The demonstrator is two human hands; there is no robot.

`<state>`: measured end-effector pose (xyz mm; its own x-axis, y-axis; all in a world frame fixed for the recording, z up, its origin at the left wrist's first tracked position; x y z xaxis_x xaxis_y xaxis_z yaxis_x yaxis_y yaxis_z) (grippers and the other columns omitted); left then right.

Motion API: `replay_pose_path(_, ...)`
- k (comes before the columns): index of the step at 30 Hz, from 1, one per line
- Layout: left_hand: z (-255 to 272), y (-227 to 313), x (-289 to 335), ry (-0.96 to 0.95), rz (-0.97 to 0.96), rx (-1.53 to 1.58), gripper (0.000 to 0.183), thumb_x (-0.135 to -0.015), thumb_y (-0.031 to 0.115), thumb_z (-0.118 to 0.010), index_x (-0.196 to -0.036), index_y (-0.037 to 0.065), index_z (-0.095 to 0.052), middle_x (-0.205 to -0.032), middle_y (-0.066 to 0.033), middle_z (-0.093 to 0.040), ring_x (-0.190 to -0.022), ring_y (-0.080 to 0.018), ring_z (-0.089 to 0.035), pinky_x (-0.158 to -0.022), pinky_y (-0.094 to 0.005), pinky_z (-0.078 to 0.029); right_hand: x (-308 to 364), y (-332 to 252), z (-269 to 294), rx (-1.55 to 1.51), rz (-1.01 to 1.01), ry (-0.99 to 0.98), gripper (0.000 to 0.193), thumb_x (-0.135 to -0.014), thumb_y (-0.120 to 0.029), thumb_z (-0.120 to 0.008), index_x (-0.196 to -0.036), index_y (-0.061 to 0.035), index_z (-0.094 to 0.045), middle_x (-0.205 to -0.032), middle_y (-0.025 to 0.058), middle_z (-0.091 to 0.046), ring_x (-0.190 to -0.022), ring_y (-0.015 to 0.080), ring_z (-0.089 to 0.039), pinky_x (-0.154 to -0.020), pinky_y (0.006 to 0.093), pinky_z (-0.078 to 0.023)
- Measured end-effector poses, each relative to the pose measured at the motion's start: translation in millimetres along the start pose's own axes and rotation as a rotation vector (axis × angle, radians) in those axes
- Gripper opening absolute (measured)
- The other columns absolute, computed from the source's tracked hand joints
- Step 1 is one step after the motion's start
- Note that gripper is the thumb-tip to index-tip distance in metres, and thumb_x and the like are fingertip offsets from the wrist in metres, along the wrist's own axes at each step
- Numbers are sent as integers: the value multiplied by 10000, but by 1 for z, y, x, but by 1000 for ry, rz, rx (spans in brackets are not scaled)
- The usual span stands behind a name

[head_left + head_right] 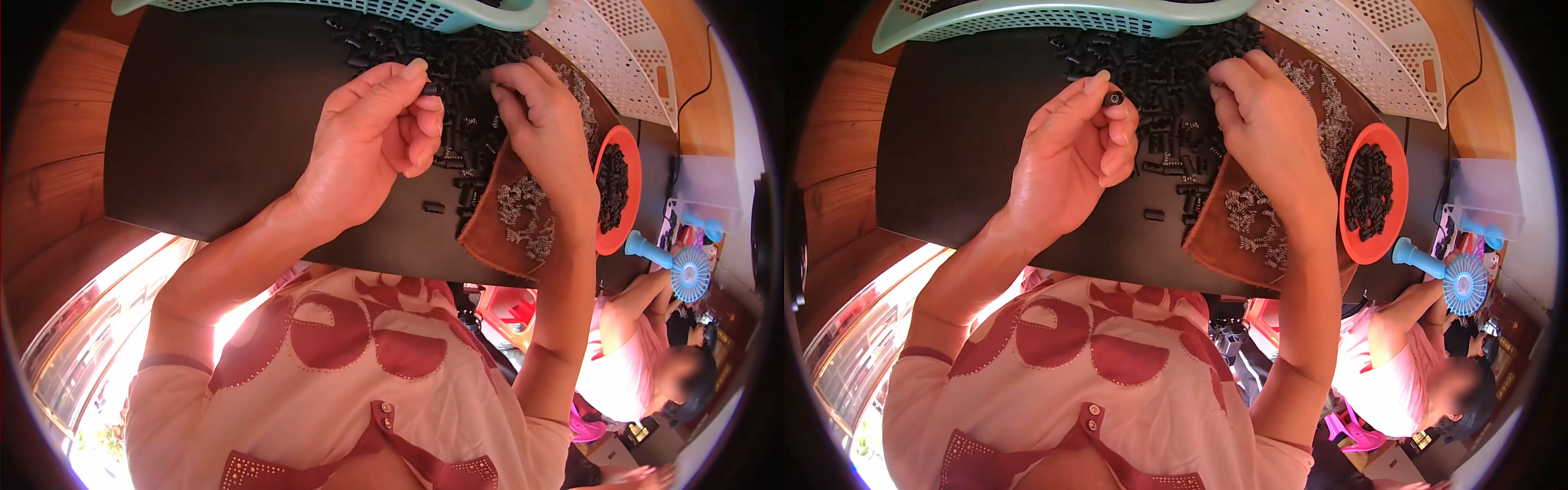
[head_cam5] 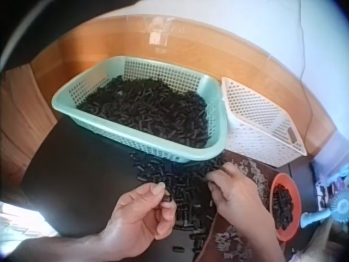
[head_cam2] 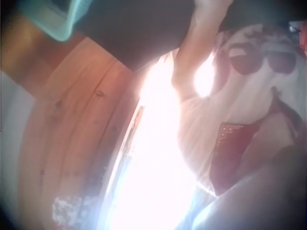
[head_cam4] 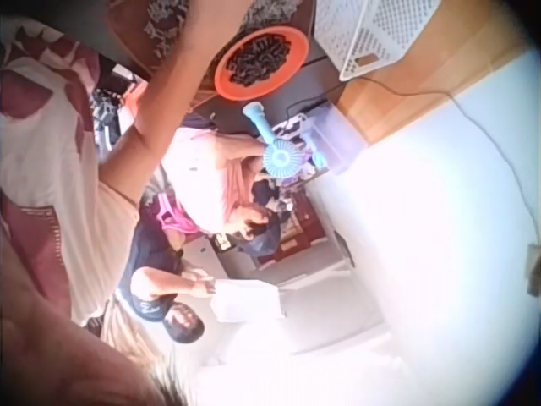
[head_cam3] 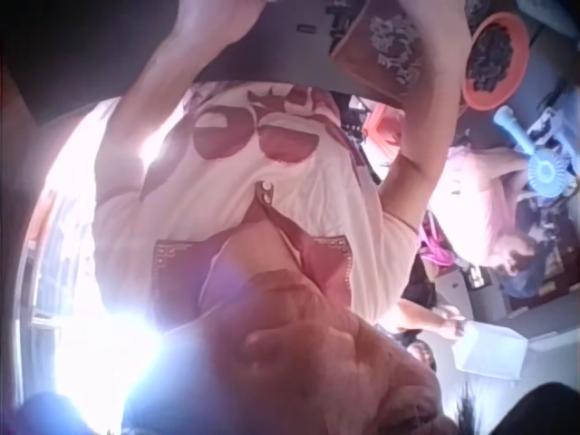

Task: The person sorts through small black plastic components on a table, picking them up individually and placing them into a small red bowl.

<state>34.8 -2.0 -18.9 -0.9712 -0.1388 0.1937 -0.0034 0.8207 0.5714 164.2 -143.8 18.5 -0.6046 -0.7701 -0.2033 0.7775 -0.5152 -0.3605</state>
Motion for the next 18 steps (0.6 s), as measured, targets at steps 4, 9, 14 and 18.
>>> replay_pose_path(4,2,0,0,2,4,3,267,-1047,285,-457,-917,75,-558,-770,-43,-555,-563,-119,-458,-501,-259,-321,-2,14,0,-53,-19,58,111,-868,-92,-626,-971,-56,-646,-906,124,-602,-844,351,-616,-724,414,-493)
replay_pose_path(9,3,-2,0,-11,11,6,261,-1045,283,-462,-921,75,-561,-771,-46,-560,-562,-121,-470,-499,-259,-324,-14,21,-1,-76,-28,78,124,-866,-101,-631,-974,-52,-665,-907,121,-611,-842,341,-626,-734,412,-496)
replay_pose_path(14,2,-4,-1,5,14,-9,262,-1042,291,-470,-918,76,-555,-774,-47,-564,-561,-123,-479,-499,-259,-324,-28,14,-15,144,123,0,141,-850,-134,-645,-963,-50,-657,-939,110,-608,-860,341,-635,-738,429,-522)
replay_pose_path(18,-2,-4,-1,42,49,29,246,-1013,282,-531,-876,80,-559,-737,-35,-572,-549,-117,-485,-488,-256,-334,-28,15,-13,168,108,20,129,-835,-147,-647,-925,-55,-646,-955,112,-611,-852,346,-647,-715,450,-540)
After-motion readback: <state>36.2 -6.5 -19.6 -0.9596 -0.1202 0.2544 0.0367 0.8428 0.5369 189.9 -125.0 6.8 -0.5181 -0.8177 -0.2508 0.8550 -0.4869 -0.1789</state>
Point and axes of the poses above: each hand's wrist, its own x-axis away from the middle knuckle, its own z-axis out of the back of the hand, y = z × x, the point moved 3 cm from there along -x, towards the middle knuckle
